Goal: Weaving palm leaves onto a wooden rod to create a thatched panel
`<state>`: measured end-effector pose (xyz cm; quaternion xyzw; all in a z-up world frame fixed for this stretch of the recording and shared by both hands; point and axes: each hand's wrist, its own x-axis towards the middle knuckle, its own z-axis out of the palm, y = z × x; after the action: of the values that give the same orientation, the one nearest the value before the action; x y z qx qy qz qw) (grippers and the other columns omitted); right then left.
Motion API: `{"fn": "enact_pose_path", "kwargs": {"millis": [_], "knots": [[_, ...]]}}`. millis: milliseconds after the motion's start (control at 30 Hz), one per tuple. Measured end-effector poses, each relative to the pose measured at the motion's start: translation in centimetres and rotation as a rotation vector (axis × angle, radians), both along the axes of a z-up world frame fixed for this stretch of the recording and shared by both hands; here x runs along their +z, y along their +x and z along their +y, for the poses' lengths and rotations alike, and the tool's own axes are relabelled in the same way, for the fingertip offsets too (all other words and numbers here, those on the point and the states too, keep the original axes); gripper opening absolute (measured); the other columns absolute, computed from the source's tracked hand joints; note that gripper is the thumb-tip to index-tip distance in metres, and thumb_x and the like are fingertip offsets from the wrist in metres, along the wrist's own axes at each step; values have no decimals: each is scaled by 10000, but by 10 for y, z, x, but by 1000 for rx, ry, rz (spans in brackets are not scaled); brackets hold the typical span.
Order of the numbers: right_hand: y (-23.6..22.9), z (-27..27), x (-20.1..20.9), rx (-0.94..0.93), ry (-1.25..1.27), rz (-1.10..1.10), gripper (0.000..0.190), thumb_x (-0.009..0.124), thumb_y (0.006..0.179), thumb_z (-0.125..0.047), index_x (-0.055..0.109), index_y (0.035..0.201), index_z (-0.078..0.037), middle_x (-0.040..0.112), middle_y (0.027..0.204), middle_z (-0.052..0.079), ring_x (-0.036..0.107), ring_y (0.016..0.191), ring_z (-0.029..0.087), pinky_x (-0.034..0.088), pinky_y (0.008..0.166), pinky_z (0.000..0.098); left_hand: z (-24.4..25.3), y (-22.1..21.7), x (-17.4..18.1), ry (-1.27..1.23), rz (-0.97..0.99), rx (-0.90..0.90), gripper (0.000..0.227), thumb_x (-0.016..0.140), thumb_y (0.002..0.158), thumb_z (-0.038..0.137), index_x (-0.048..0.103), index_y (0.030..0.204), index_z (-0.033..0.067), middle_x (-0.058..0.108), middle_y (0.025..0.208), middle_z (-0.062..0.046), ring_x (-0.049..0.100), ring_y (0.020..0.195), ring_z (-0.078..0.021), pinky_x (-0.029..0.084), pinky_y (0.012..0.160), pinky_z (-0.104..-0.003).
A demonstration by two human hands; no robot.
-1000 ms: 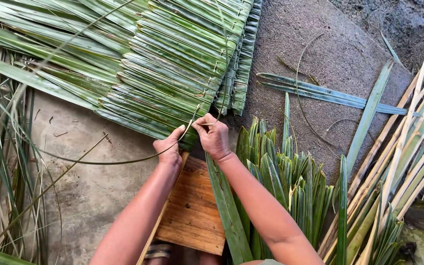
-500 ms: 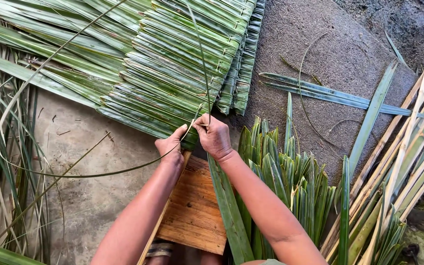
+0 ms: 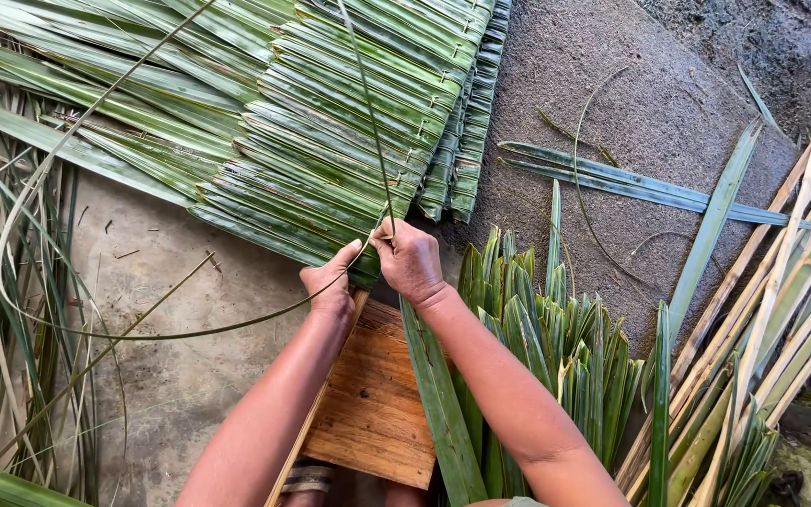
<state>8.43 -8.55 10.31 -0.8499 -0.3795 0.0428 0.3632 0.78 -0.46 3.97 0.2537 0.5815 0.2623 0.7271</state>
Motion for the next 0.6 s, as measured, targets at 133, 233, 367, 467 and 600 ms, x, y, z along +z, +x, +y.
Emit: {"fn": "enact_pose_path", "kwargs": {"millis": [133, 233, 367, 467, 600], "knots": [[2, -1, -4, -6, -7, 14, 155, 796, 856, -138, 642, 849, -158, 715, 771, 97, 726, 787, 365, 573, 690, 433, 0, 0, -5, -13, 9, 0, 425, 1013, 526, 56, 723, 830, -9, 705, 749, -114, 689, 646, -195, 564, 628, -368], [3, -2, -6, 5, -23, -14, 172, 789, 861, -153, 620, 846, -182, 697, 762, 69, 722, 780, 337, 570, 686, 409, -2, -1, -11, -4, -12, 3, 415, 1007, 537, 47, 726, 835, -19, 708, 749, -120, 698, 642, -207, 569, 614, -371], [4, 2, -10, 33, -106, -87, 188, 788, 841, -176, 601, 829, -192, 673, 755, 47, 716, 774, 311, 567, 688, 409, -4, -4, -33, -1, -30, 8, 403, 1001, 545, 28, 727, 839, -8, 712, 752, -117, 710, 643, -206, 584, 608, -362], [6, 5, -17, 53, -185, -151, 205, 801, 803, -214, 598, 827, -205, 658, 750, 13, 713, 772, 275, 566, 703, 394, -6, -4, -27, -6, -53, 15, 362, 990, 568, 17, 734, 820, -32, 712, 745, -142, 704, 625, -205, 592, 600, -373], [7, -5, -16, 65, -175, -89, 142, 768, 852, -298, 663, 890, -210, 681, 797, 20, 720, 804, 280, 570, 712, 400, -9, -5, -21, -21, -35, 11, 381, 992, 564, 8, 724, 820, -80, 701, 731, -175, 694, 609, -229, 573, 575, -398]]}}
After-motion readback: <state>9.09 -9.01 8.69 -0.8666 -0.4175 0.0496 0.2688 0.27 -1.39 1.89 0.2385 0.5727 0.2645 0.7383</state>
